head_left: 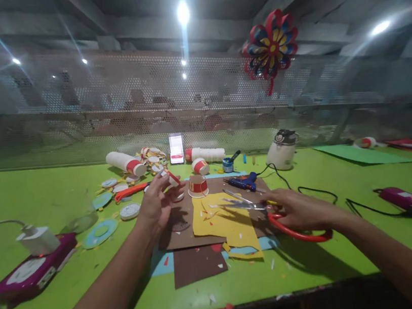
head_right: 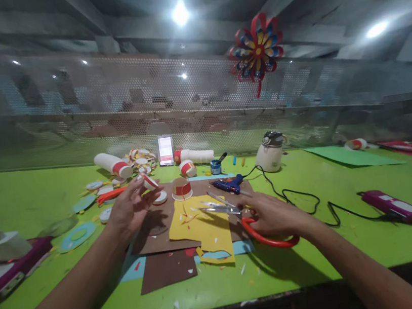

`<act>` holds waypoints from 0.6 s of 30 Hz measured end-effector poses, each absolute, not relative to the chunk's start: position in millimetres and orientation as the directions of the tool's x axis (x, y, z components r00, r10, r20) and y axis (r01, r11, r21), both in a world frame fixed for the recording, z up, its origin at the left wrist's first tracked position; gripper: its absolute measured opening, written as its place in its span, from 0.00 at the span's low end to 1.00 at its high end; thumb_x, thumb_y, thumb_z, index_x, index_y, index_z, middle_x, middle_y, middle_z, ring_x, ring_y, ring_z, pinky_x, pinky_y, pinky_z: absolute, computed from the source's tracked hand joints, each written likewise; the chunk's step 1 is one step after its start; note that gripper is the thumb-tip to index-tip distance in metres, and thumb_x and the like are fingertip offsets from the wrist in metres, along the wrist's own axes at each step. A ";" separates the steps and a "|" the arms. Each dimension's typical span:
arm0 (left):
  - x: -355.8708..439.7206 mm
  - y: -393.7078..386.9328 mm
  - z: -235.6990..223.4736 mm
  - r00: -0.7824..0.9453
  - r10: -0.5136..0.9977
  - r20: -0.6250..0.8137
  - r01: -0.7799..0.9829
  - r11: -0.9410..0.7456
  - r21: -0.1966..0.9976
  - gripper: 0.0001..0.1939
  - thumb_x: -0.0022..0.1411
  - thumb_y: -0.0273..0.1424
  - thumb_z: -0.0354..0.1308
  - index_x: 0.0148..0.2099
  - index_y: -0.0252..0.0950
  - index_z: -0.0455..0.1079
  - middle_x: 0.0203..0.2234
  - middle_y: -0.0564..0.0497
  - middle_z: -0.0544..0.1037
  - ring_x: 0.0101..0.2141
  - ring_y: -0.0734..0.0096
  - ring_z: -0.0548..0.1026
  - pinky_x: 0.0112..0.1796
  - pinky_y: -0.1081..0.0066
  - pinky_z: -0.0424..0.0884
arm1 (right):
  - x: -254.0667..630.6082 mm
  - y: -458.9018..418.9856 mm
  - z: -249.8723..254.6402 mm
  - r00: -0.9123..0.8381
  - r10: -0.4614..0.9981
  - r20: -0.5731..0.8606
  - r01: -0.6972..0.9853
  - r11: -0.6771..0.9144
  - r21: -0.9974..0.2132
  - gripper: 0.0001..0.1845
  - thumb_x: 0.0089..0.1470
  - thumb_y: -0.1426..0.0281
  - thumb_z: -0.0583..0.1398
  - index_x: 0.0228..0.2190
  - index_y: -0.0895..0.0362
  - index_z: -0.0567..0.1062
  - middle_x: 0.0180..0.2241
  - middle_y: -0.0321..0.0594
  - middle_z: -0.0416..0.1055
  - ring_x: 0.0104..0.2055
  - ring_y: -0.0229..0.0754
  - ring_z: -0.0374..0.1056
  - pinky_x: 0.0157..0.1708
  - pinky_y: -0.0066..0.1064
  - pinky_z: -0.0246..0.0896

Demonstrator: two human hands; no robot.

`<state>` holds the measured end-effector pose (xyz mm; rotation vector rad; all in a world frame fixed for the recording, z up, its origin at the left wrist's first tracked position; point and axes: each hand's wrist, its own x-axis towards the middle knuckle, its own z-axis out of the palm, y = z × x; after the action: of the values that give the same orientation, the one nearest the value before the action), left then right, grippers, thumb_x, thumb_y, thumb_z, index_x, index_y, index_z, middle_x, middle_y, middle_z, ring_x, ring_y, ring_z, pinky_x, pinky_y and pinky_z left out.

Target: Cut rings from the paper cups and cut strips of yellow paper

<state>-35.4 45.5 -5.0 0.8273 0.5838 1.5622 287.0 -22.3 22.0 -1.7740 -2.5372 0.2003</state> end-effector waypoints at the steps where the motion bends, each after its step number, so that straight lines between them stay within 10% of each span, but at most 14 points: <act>1: -35.2 45.3 -5.3 -0.038 0.983 0.181 -0.612 -0.166 0.773 0.11 0.51 0.30 0.63 0.38 0.36 0.67 0.30 0.51 0.77 0.32 0.65 0.79 0.31 0.71 0.73 | 289.9 -21.0 15.4 -0.313 0.949 -0.027 0.946 0.309 -0.099 0.24 0.53 0.61 0.58 0.52 0.51 0.68 0.43 0.46 0.72 0.43 0.50 0.68 0.37 0.34 0.61; 10: -24.1 41.3 -6.2 0.019 0.982 0.186 -0.496 -0.152 0.855 0.14 0.50 0.33 0.63 0.39 0.35 0.67 0.30 0.51 0.76 0.30 0.70 0.75 0.30 0.70 0.70 | 312.0 -30.5 9.5 -0.212 0.976 -0.056 0.966 0.218 0.142 0.18 0.54 0.60 0.61 0.44 0.57 0.72 0.34 0.40 0.71 0.35 0.44 0.68 0.33 0.38 0.64; 18: -29.7 48.7 -14.5 -0.088 0.960 0.265 -0.417 -0.277 0.865 0.17 0.51 0.38 0.63 0.42 0.36 0.67 0.30 0.51 0.74 0.30 0.70 0.74 0.30 0.70 0.70 | 193.0 39.0 26.0 -0.547 0.813 0.200 0.837 0.525 0.156 0.19 0.61 0.65 0.55 0.53 0.53 0.65 0.46 0.43 0.69 0.41 0.44 0.69 0.39 0.40 0.67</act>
<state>-29.7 48.7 -14.5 1.0503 0.7461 1.6075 193.0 39.0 26.0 -1.4403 -2.6525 -0.3564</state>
